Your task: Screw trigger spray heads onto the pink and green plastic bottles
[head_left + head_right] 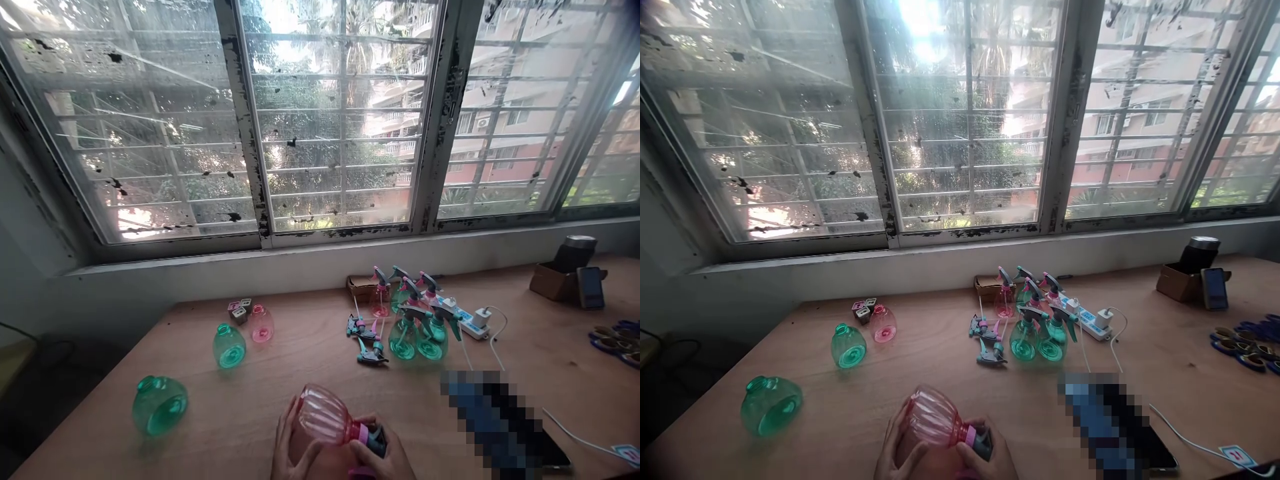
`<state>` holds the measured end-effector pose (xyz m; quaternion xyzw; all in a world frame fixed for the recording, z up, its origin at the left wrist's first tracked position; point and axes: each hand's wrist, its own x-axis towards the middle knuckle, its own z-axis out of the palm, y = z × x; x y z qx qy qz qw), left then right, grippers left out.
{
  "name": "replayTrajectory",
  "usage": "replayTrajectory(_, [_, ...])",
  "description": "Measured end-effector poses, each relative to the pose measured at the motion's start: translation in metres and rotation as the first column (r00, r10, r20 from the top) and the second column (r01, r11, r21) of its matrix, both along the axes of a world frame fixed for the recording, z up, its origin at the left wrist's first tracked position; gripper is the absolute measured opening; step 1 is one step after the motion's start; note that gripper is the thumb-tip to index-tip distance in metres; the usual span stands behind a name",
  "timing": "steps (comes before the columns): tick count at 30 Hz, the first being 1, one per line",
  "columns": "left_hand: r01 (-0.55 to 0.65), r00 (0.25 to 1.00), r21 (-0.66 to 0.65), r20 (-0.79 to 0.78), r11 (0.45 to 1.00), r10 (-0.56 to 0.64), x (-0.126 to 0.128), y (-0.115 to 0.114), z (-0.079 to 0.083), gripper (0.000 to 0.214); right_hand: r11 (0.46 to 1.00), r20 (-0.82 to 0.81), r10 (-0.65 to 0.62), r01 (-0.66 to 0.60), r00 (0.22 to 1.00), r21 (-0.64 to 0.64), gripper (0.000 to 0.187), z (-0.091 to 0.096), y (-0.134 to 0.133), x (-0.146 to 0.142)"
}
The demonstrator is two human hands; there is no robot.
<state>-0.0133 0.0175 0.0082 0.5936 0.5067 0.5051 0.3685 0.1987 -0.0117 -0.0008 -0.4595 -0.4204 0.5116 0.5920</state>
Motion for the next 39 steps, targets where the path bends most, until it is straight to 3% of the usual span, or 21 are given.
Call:
replayTrajectory(5, [0.019, 0.999, 0.063, -0.042, 0.998, -0.016, 0.000, 0.000, 0.001, 0.059, 0.994, -0.115, 0.088, -0.094, 0.989, -0.047, 0.050, -0.006, 0.002, 0.004])
replayTrajectory(9, [0.023, 0.999, -0.003, 0.035, 1.000, -0.023, 0.008, -0.005, 0.004, 0.070, 0.997, -0.019, 0.070, -0.070, 0.997, 0.013, 0.045, 0.008, -0.003, 0.005])
replayTrajectory(13, [-0.025, 0.992, -0.022, 0.122, 0.999, 0.027, 0.013, -0.007, 0.004, 0.065, 0.998, 0.021, 0.055, -0.056, 0.998, 0.026, 0.041, 0.021, -0.006, 0.003])
replayTrajectory(20, [-0.023, 1.000, 0.075, -0.019, 0.997, 0.025, 0.009, -0.004, -0.001, 0.064, 0.999, -0.065, 0.041, -0.041, 0.997, -0.011, 0.045, 0.010, -0.005, 0.003])
replayTrajectory(23, [-0.031, 0.999, 0.097, 0.012, 0.995, 0.030, 0.009, -0.004, -0.003, 0.072, 0.999, -0.039, 0.039, -0.039, 0.998, 0.008, 0.045, 0.009, -0.006, 0.004])
replayTrajectory(27, [-0.044, 0.997, 0.021, 0.069, 0.999, 0.043, 0.011, -0.005, 0.001, 0.065, 0.999, 0.014, 0.024, -0.025, 1.000, 0.039, 0.045, 0.011, -0.006, 0.004])
replayTrajectory(33, [0.013, 0.999, 0.035, 0.048, 0.999, -0.015, 0.011, -0.007, 0.008, 0.061, 0.999, -0.127, 0.031, -0.032, 0.991, -0.007, 0.045, 0.012, -0.005, 0.002])
replayTrajectory(39, [0.007, 0.990, -0.010, 0.138, 1.000, -0.006, 0.015, -0.011, 0.013, 0.069, 0.999, -0.004, 0.030, -0.030, 1.000, 0.032, 0.042, 0.017, -0.010, 0.004])
